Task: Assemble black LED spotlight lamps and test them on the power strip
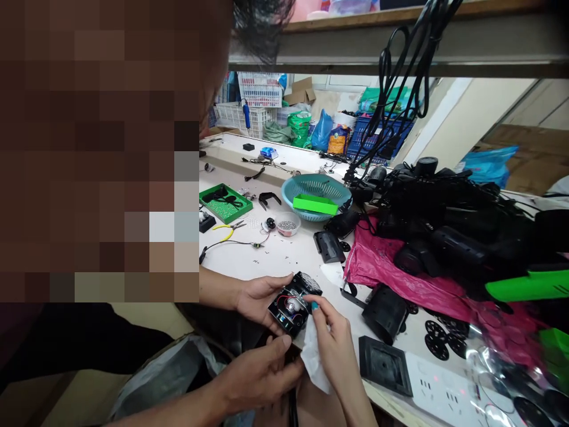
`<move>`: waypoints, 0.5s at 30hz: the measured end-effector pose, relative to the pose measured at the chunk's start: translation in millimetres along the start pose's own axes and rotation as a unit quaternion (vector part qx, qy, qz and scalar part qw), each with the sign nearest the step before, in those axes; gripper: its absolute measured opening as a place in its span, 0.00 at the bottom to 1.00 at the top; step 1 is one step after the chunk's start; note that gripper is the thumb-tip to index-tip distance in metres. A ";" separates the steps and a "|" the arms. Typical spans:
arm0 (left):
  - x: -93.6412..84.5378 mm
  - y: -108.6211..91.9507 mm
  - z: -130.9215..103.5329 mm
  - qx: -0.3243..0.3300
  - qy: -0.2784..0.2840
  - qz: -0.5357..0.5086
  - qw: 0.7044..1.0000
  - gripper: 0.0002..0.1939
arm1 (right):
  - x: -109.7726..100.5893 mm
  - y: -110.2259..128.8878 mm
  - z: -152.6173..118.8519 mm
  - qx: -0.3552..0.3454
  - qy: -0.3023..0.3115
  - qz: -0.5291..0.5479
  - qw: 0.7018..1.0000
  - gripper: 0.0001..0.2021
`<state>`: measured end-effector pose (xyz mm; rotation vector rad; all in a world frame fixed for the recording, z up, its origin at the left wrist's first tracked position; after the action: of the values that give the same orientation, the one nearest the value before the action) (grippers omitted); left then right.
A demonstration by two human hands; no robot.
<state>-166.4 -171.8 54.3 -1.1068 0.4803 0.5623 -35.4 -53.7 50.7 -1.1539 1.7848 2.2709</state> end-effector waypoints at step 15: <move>-42.0 -23.7 18.2 0.302 0.145 0.387 0.859 0.10 | -15.2 -56.8 -52.9 -0.188 -0.298 0.013 0.936 0.14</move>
<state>-181.8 -170.6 103.5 -0.3449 1.2998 0.8622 28.7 -73.0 8.7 -0.3690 1.1767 2.6562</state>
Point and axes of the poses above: each hand's wrist, its own z-axis towards the middle knuckle, its own x-axis out of the palm, y = z × x, the point moved 1 cm from there along z, towards the middle knuckle, and after that the axes turned 15 degrees about -z, right-handed, at the moved point
